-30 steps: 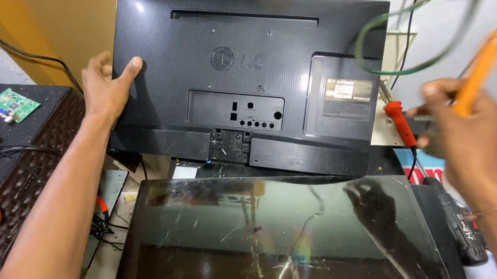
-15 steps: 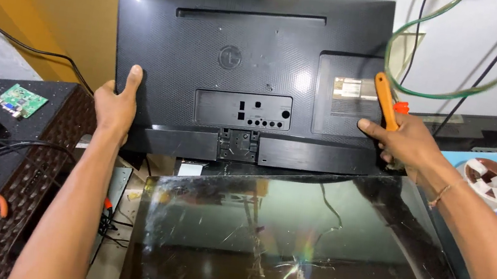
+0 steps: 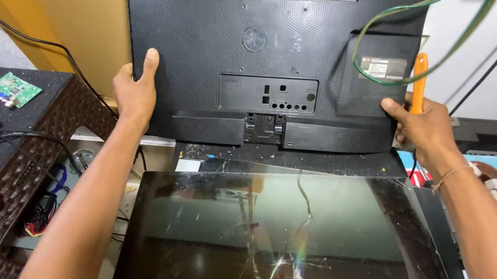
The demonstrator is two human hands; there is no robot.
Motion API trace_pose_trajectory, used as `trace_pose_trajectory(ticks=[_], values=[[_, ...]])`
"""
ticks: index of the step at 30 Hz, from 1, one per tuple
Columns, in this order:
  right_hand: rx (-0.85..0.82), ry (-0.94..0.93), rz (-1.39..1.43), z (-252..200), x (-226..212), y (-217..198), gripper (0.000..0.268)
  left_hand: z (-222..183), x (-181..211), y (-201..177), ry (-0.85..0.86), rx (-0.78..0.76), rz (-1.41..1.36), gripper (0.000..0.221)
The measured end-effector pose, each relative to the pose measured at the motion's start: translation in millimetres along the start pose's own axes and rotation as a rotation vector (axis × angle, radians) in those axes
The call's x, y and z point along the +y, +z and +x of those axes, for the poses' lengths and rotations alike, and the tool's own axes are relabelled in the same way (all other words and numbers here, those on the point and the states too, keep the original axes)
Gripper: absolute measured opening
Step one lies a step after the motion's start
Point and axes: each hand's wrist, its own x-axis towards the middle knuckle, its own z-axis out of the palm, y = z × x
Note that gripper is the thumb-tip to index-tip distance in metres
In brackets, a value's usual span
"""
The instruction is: Disassembling and cleaning an LG monitor using a soldering iron, pliers, and a brush.
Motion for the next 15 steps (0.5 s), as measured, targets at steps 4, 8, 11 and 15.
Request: trace_pose_trajectory(ticks=[4,8,11,15], values=[[0.014,0.034,-0.048,-21.0,-8.9,-1.2,0.035,-16.4,14.8,-14.4,-0.083,-0.093,0.078,0.094],[0.015,-0.039,-0.02,-36.4,-8.5,-8.3,0.023,-32.6,9.5,-31.1,-0.101,-0.179,0.157,0.096],[0.015,-0.046,-0.075,-68.4,-16.4,-17.8,0.016,-60.8,3.4,-49.6,0.008,-0.19,0.218,0.085],[-0.005,-0.097,-0.146,-91.1,-3.8,-34.5,0.018,-90.4,-0.4,-68.4,0.121,-0.228,0.23,0.076]])
